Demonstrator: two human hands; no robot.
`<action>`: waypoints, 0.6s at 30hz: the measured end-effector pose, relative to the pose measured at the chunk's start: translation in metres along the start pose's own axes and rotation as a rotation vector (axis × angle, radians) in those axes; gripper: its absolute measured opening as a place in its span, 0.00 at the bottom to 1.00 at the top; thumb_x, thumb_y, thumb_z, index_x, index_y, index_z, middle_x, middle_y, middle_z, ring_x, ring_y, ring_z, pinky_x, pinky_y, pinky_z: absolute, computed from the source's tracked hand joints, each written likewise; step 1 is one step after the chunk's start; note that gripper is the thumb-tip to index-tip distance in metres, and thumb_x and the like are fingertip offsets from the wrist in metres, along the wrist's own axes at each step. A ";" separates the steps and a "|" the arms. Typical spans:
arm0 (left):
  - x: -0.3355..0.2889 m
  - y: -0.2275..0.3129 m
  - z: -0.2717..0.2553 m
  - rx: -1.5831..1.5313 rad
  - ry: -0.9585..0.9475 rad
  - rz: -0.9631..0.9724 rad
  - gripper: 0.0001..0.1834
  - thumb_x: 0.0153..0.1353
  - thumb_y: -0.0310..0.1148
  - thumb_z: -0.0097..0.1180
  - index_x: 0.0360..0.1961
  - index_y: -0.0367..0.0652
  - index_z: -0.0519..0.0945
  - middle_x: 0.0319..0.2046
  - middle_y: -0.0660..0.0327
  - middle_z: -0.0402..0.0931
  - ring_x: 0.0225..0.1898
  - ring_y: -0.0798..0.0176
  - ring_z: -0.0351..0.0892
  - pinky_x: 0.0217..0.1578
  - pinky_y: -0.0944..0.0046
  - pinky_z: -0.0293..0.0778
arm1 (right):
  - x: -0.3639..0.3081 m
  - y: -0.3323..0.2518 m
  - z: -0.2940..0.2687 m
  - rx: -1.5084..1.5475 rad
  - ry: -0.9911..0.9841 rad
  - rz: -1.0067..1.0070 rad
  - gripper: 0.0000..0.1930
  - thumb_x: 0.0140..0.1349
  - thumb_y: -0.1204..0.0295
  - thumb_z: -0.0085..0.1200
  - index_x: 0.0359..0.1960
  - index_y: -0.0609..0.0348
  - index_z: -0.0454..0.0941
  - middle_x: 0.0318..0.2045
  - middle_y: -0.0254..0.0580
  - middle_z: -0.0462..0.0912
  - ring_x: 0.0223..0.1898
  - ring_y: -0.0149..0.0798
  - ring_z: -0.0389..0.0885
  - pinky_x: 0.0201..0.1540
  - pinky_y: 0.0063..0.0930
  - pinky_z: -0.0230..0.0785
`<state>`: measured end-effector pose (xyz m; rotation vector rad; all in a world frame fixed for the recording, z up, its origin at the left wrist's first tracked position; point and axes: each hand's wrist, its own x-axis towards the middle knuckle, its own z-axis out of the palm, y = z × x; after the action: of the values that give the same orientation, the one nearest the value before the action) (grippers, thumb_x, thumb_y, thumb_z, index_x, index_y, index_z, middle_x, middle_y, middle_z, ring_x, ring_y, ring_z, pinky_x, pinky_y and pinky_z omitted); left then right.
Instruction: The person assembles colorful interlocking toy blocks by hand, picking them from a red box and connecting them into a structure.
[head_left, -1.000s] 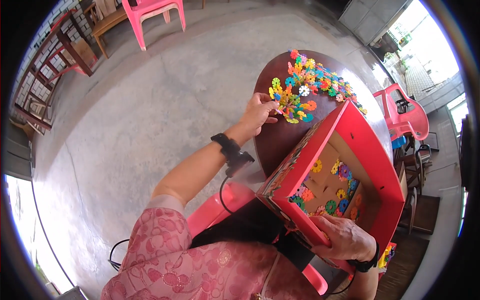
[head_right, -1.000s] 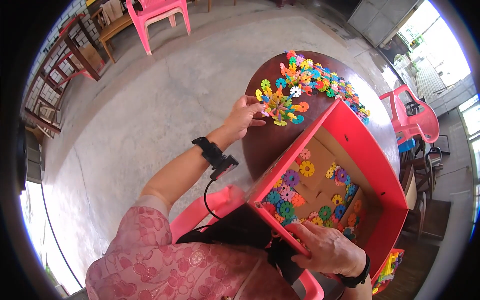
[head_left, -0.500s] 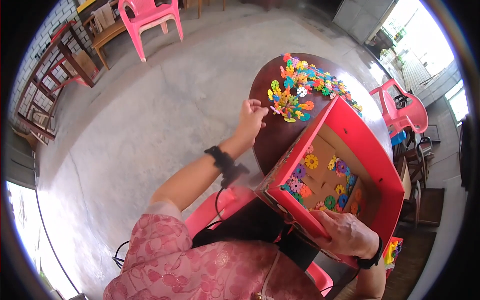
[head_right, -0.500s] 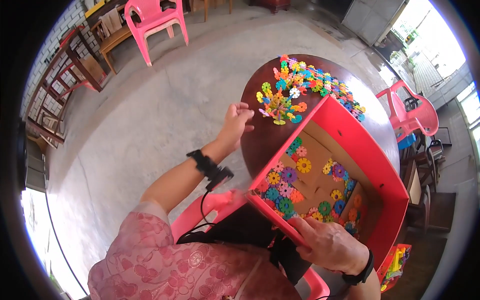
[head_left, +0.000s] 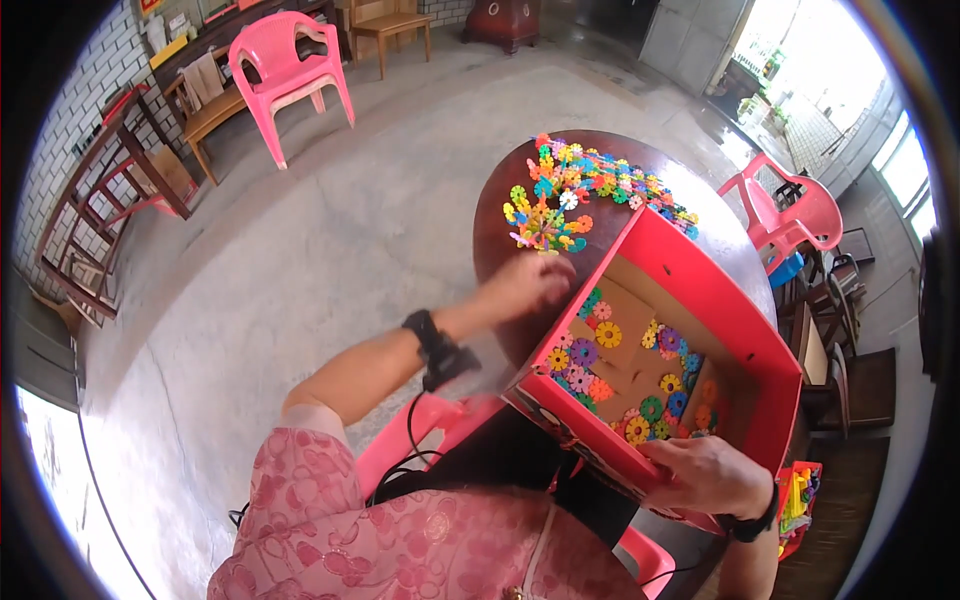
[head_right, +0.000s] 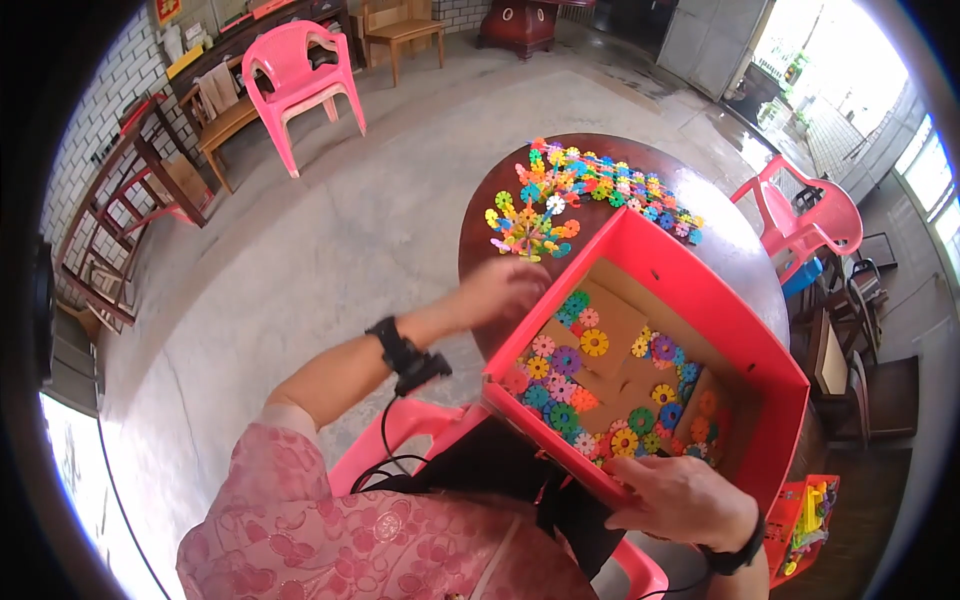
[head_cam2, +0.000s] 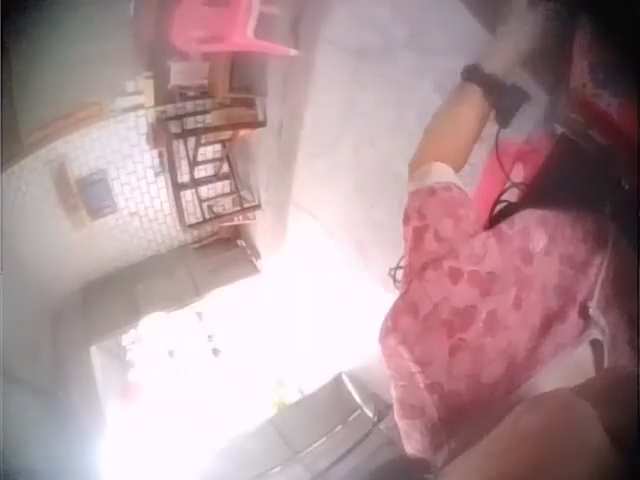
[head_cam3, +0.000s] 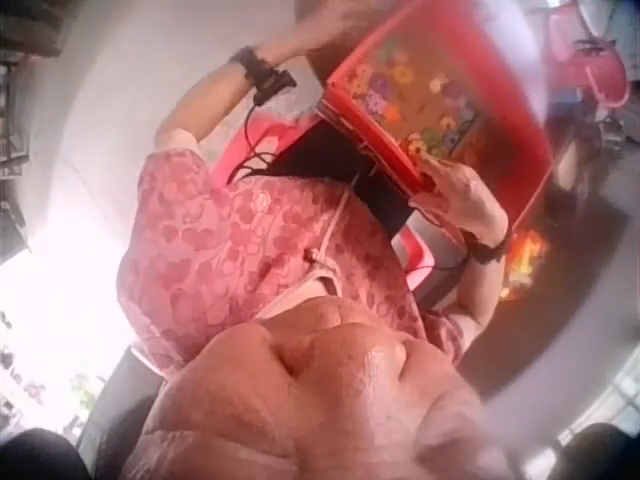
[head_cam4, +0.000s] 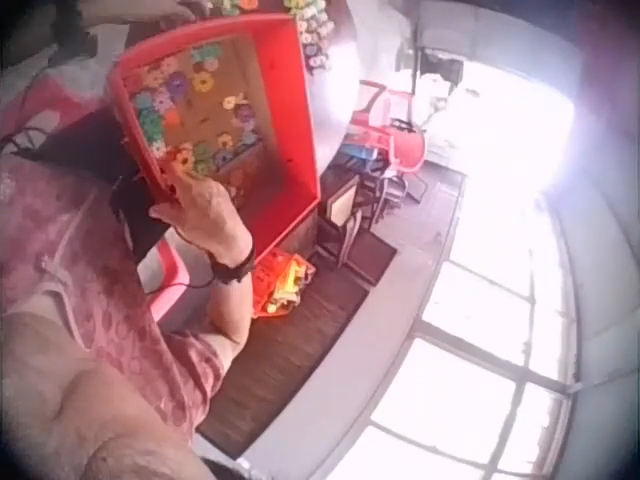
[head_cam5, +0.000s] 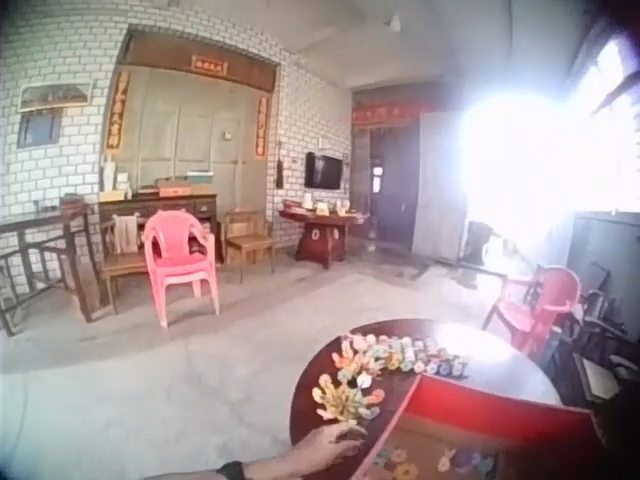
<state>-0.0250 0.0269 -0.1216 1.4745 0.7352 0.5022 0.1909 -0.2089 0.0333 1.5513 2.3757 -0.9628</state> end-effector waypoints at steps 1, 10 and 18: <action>0.018 0.000 -0.015 0.411 0.229 0.272 0.16 0.57 0.31 0.57 0.47 0.41 0.77 0.43 0.58 0.80 0.40 0.63 0.80 0.42 0.63 0.75 | -0.003 0.004 -0.006 0.112 0.065 -0.086 0.24 0.52 0.62 0.64 0.46 0.61 0.71 0.26 0.47 0.79 0.29 0.49 0.81 0.31 0.36 0.74; 0.097 -0.015 -0.103 0.305 0.451 -0.249 0.23 0.48 0.33 0.65 0.44 0.35 0.72 0.34 0.53 0.76 0.39 0.55 0.79 0.33 0.51 0.79 | -0.011 0.062 -0.016 0.590 0.410 0.044 0.20 0.53 0.80 0.62 0.47 0.68 0.71 0.27 0.41 0.81 0.29 0.31 0.82 0.32 0.20 0.73; 0.098 -0.041 -0.078 -0.046 0.428 -0.138 0.15 0.50 0.19 0.58 0.41 0.32 0.74 0.31 0.52 0.77 0.28 0.58 0.81 0.26 0.53 0.80 | 0.000 0.065 -0.016 0.432 0.313 -0.033 0.19 0.51 0.79 0.63 0.45 0.65 0.72 0.25 0.42 0.79 0.28 0.38 0.82 0.31 0.25 0.73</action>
<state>-0.0176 0.1488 -0.1708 1.2751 1.1454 0.7338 0.2500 -0.1827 0.0174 1.9407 2.5196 -1.4090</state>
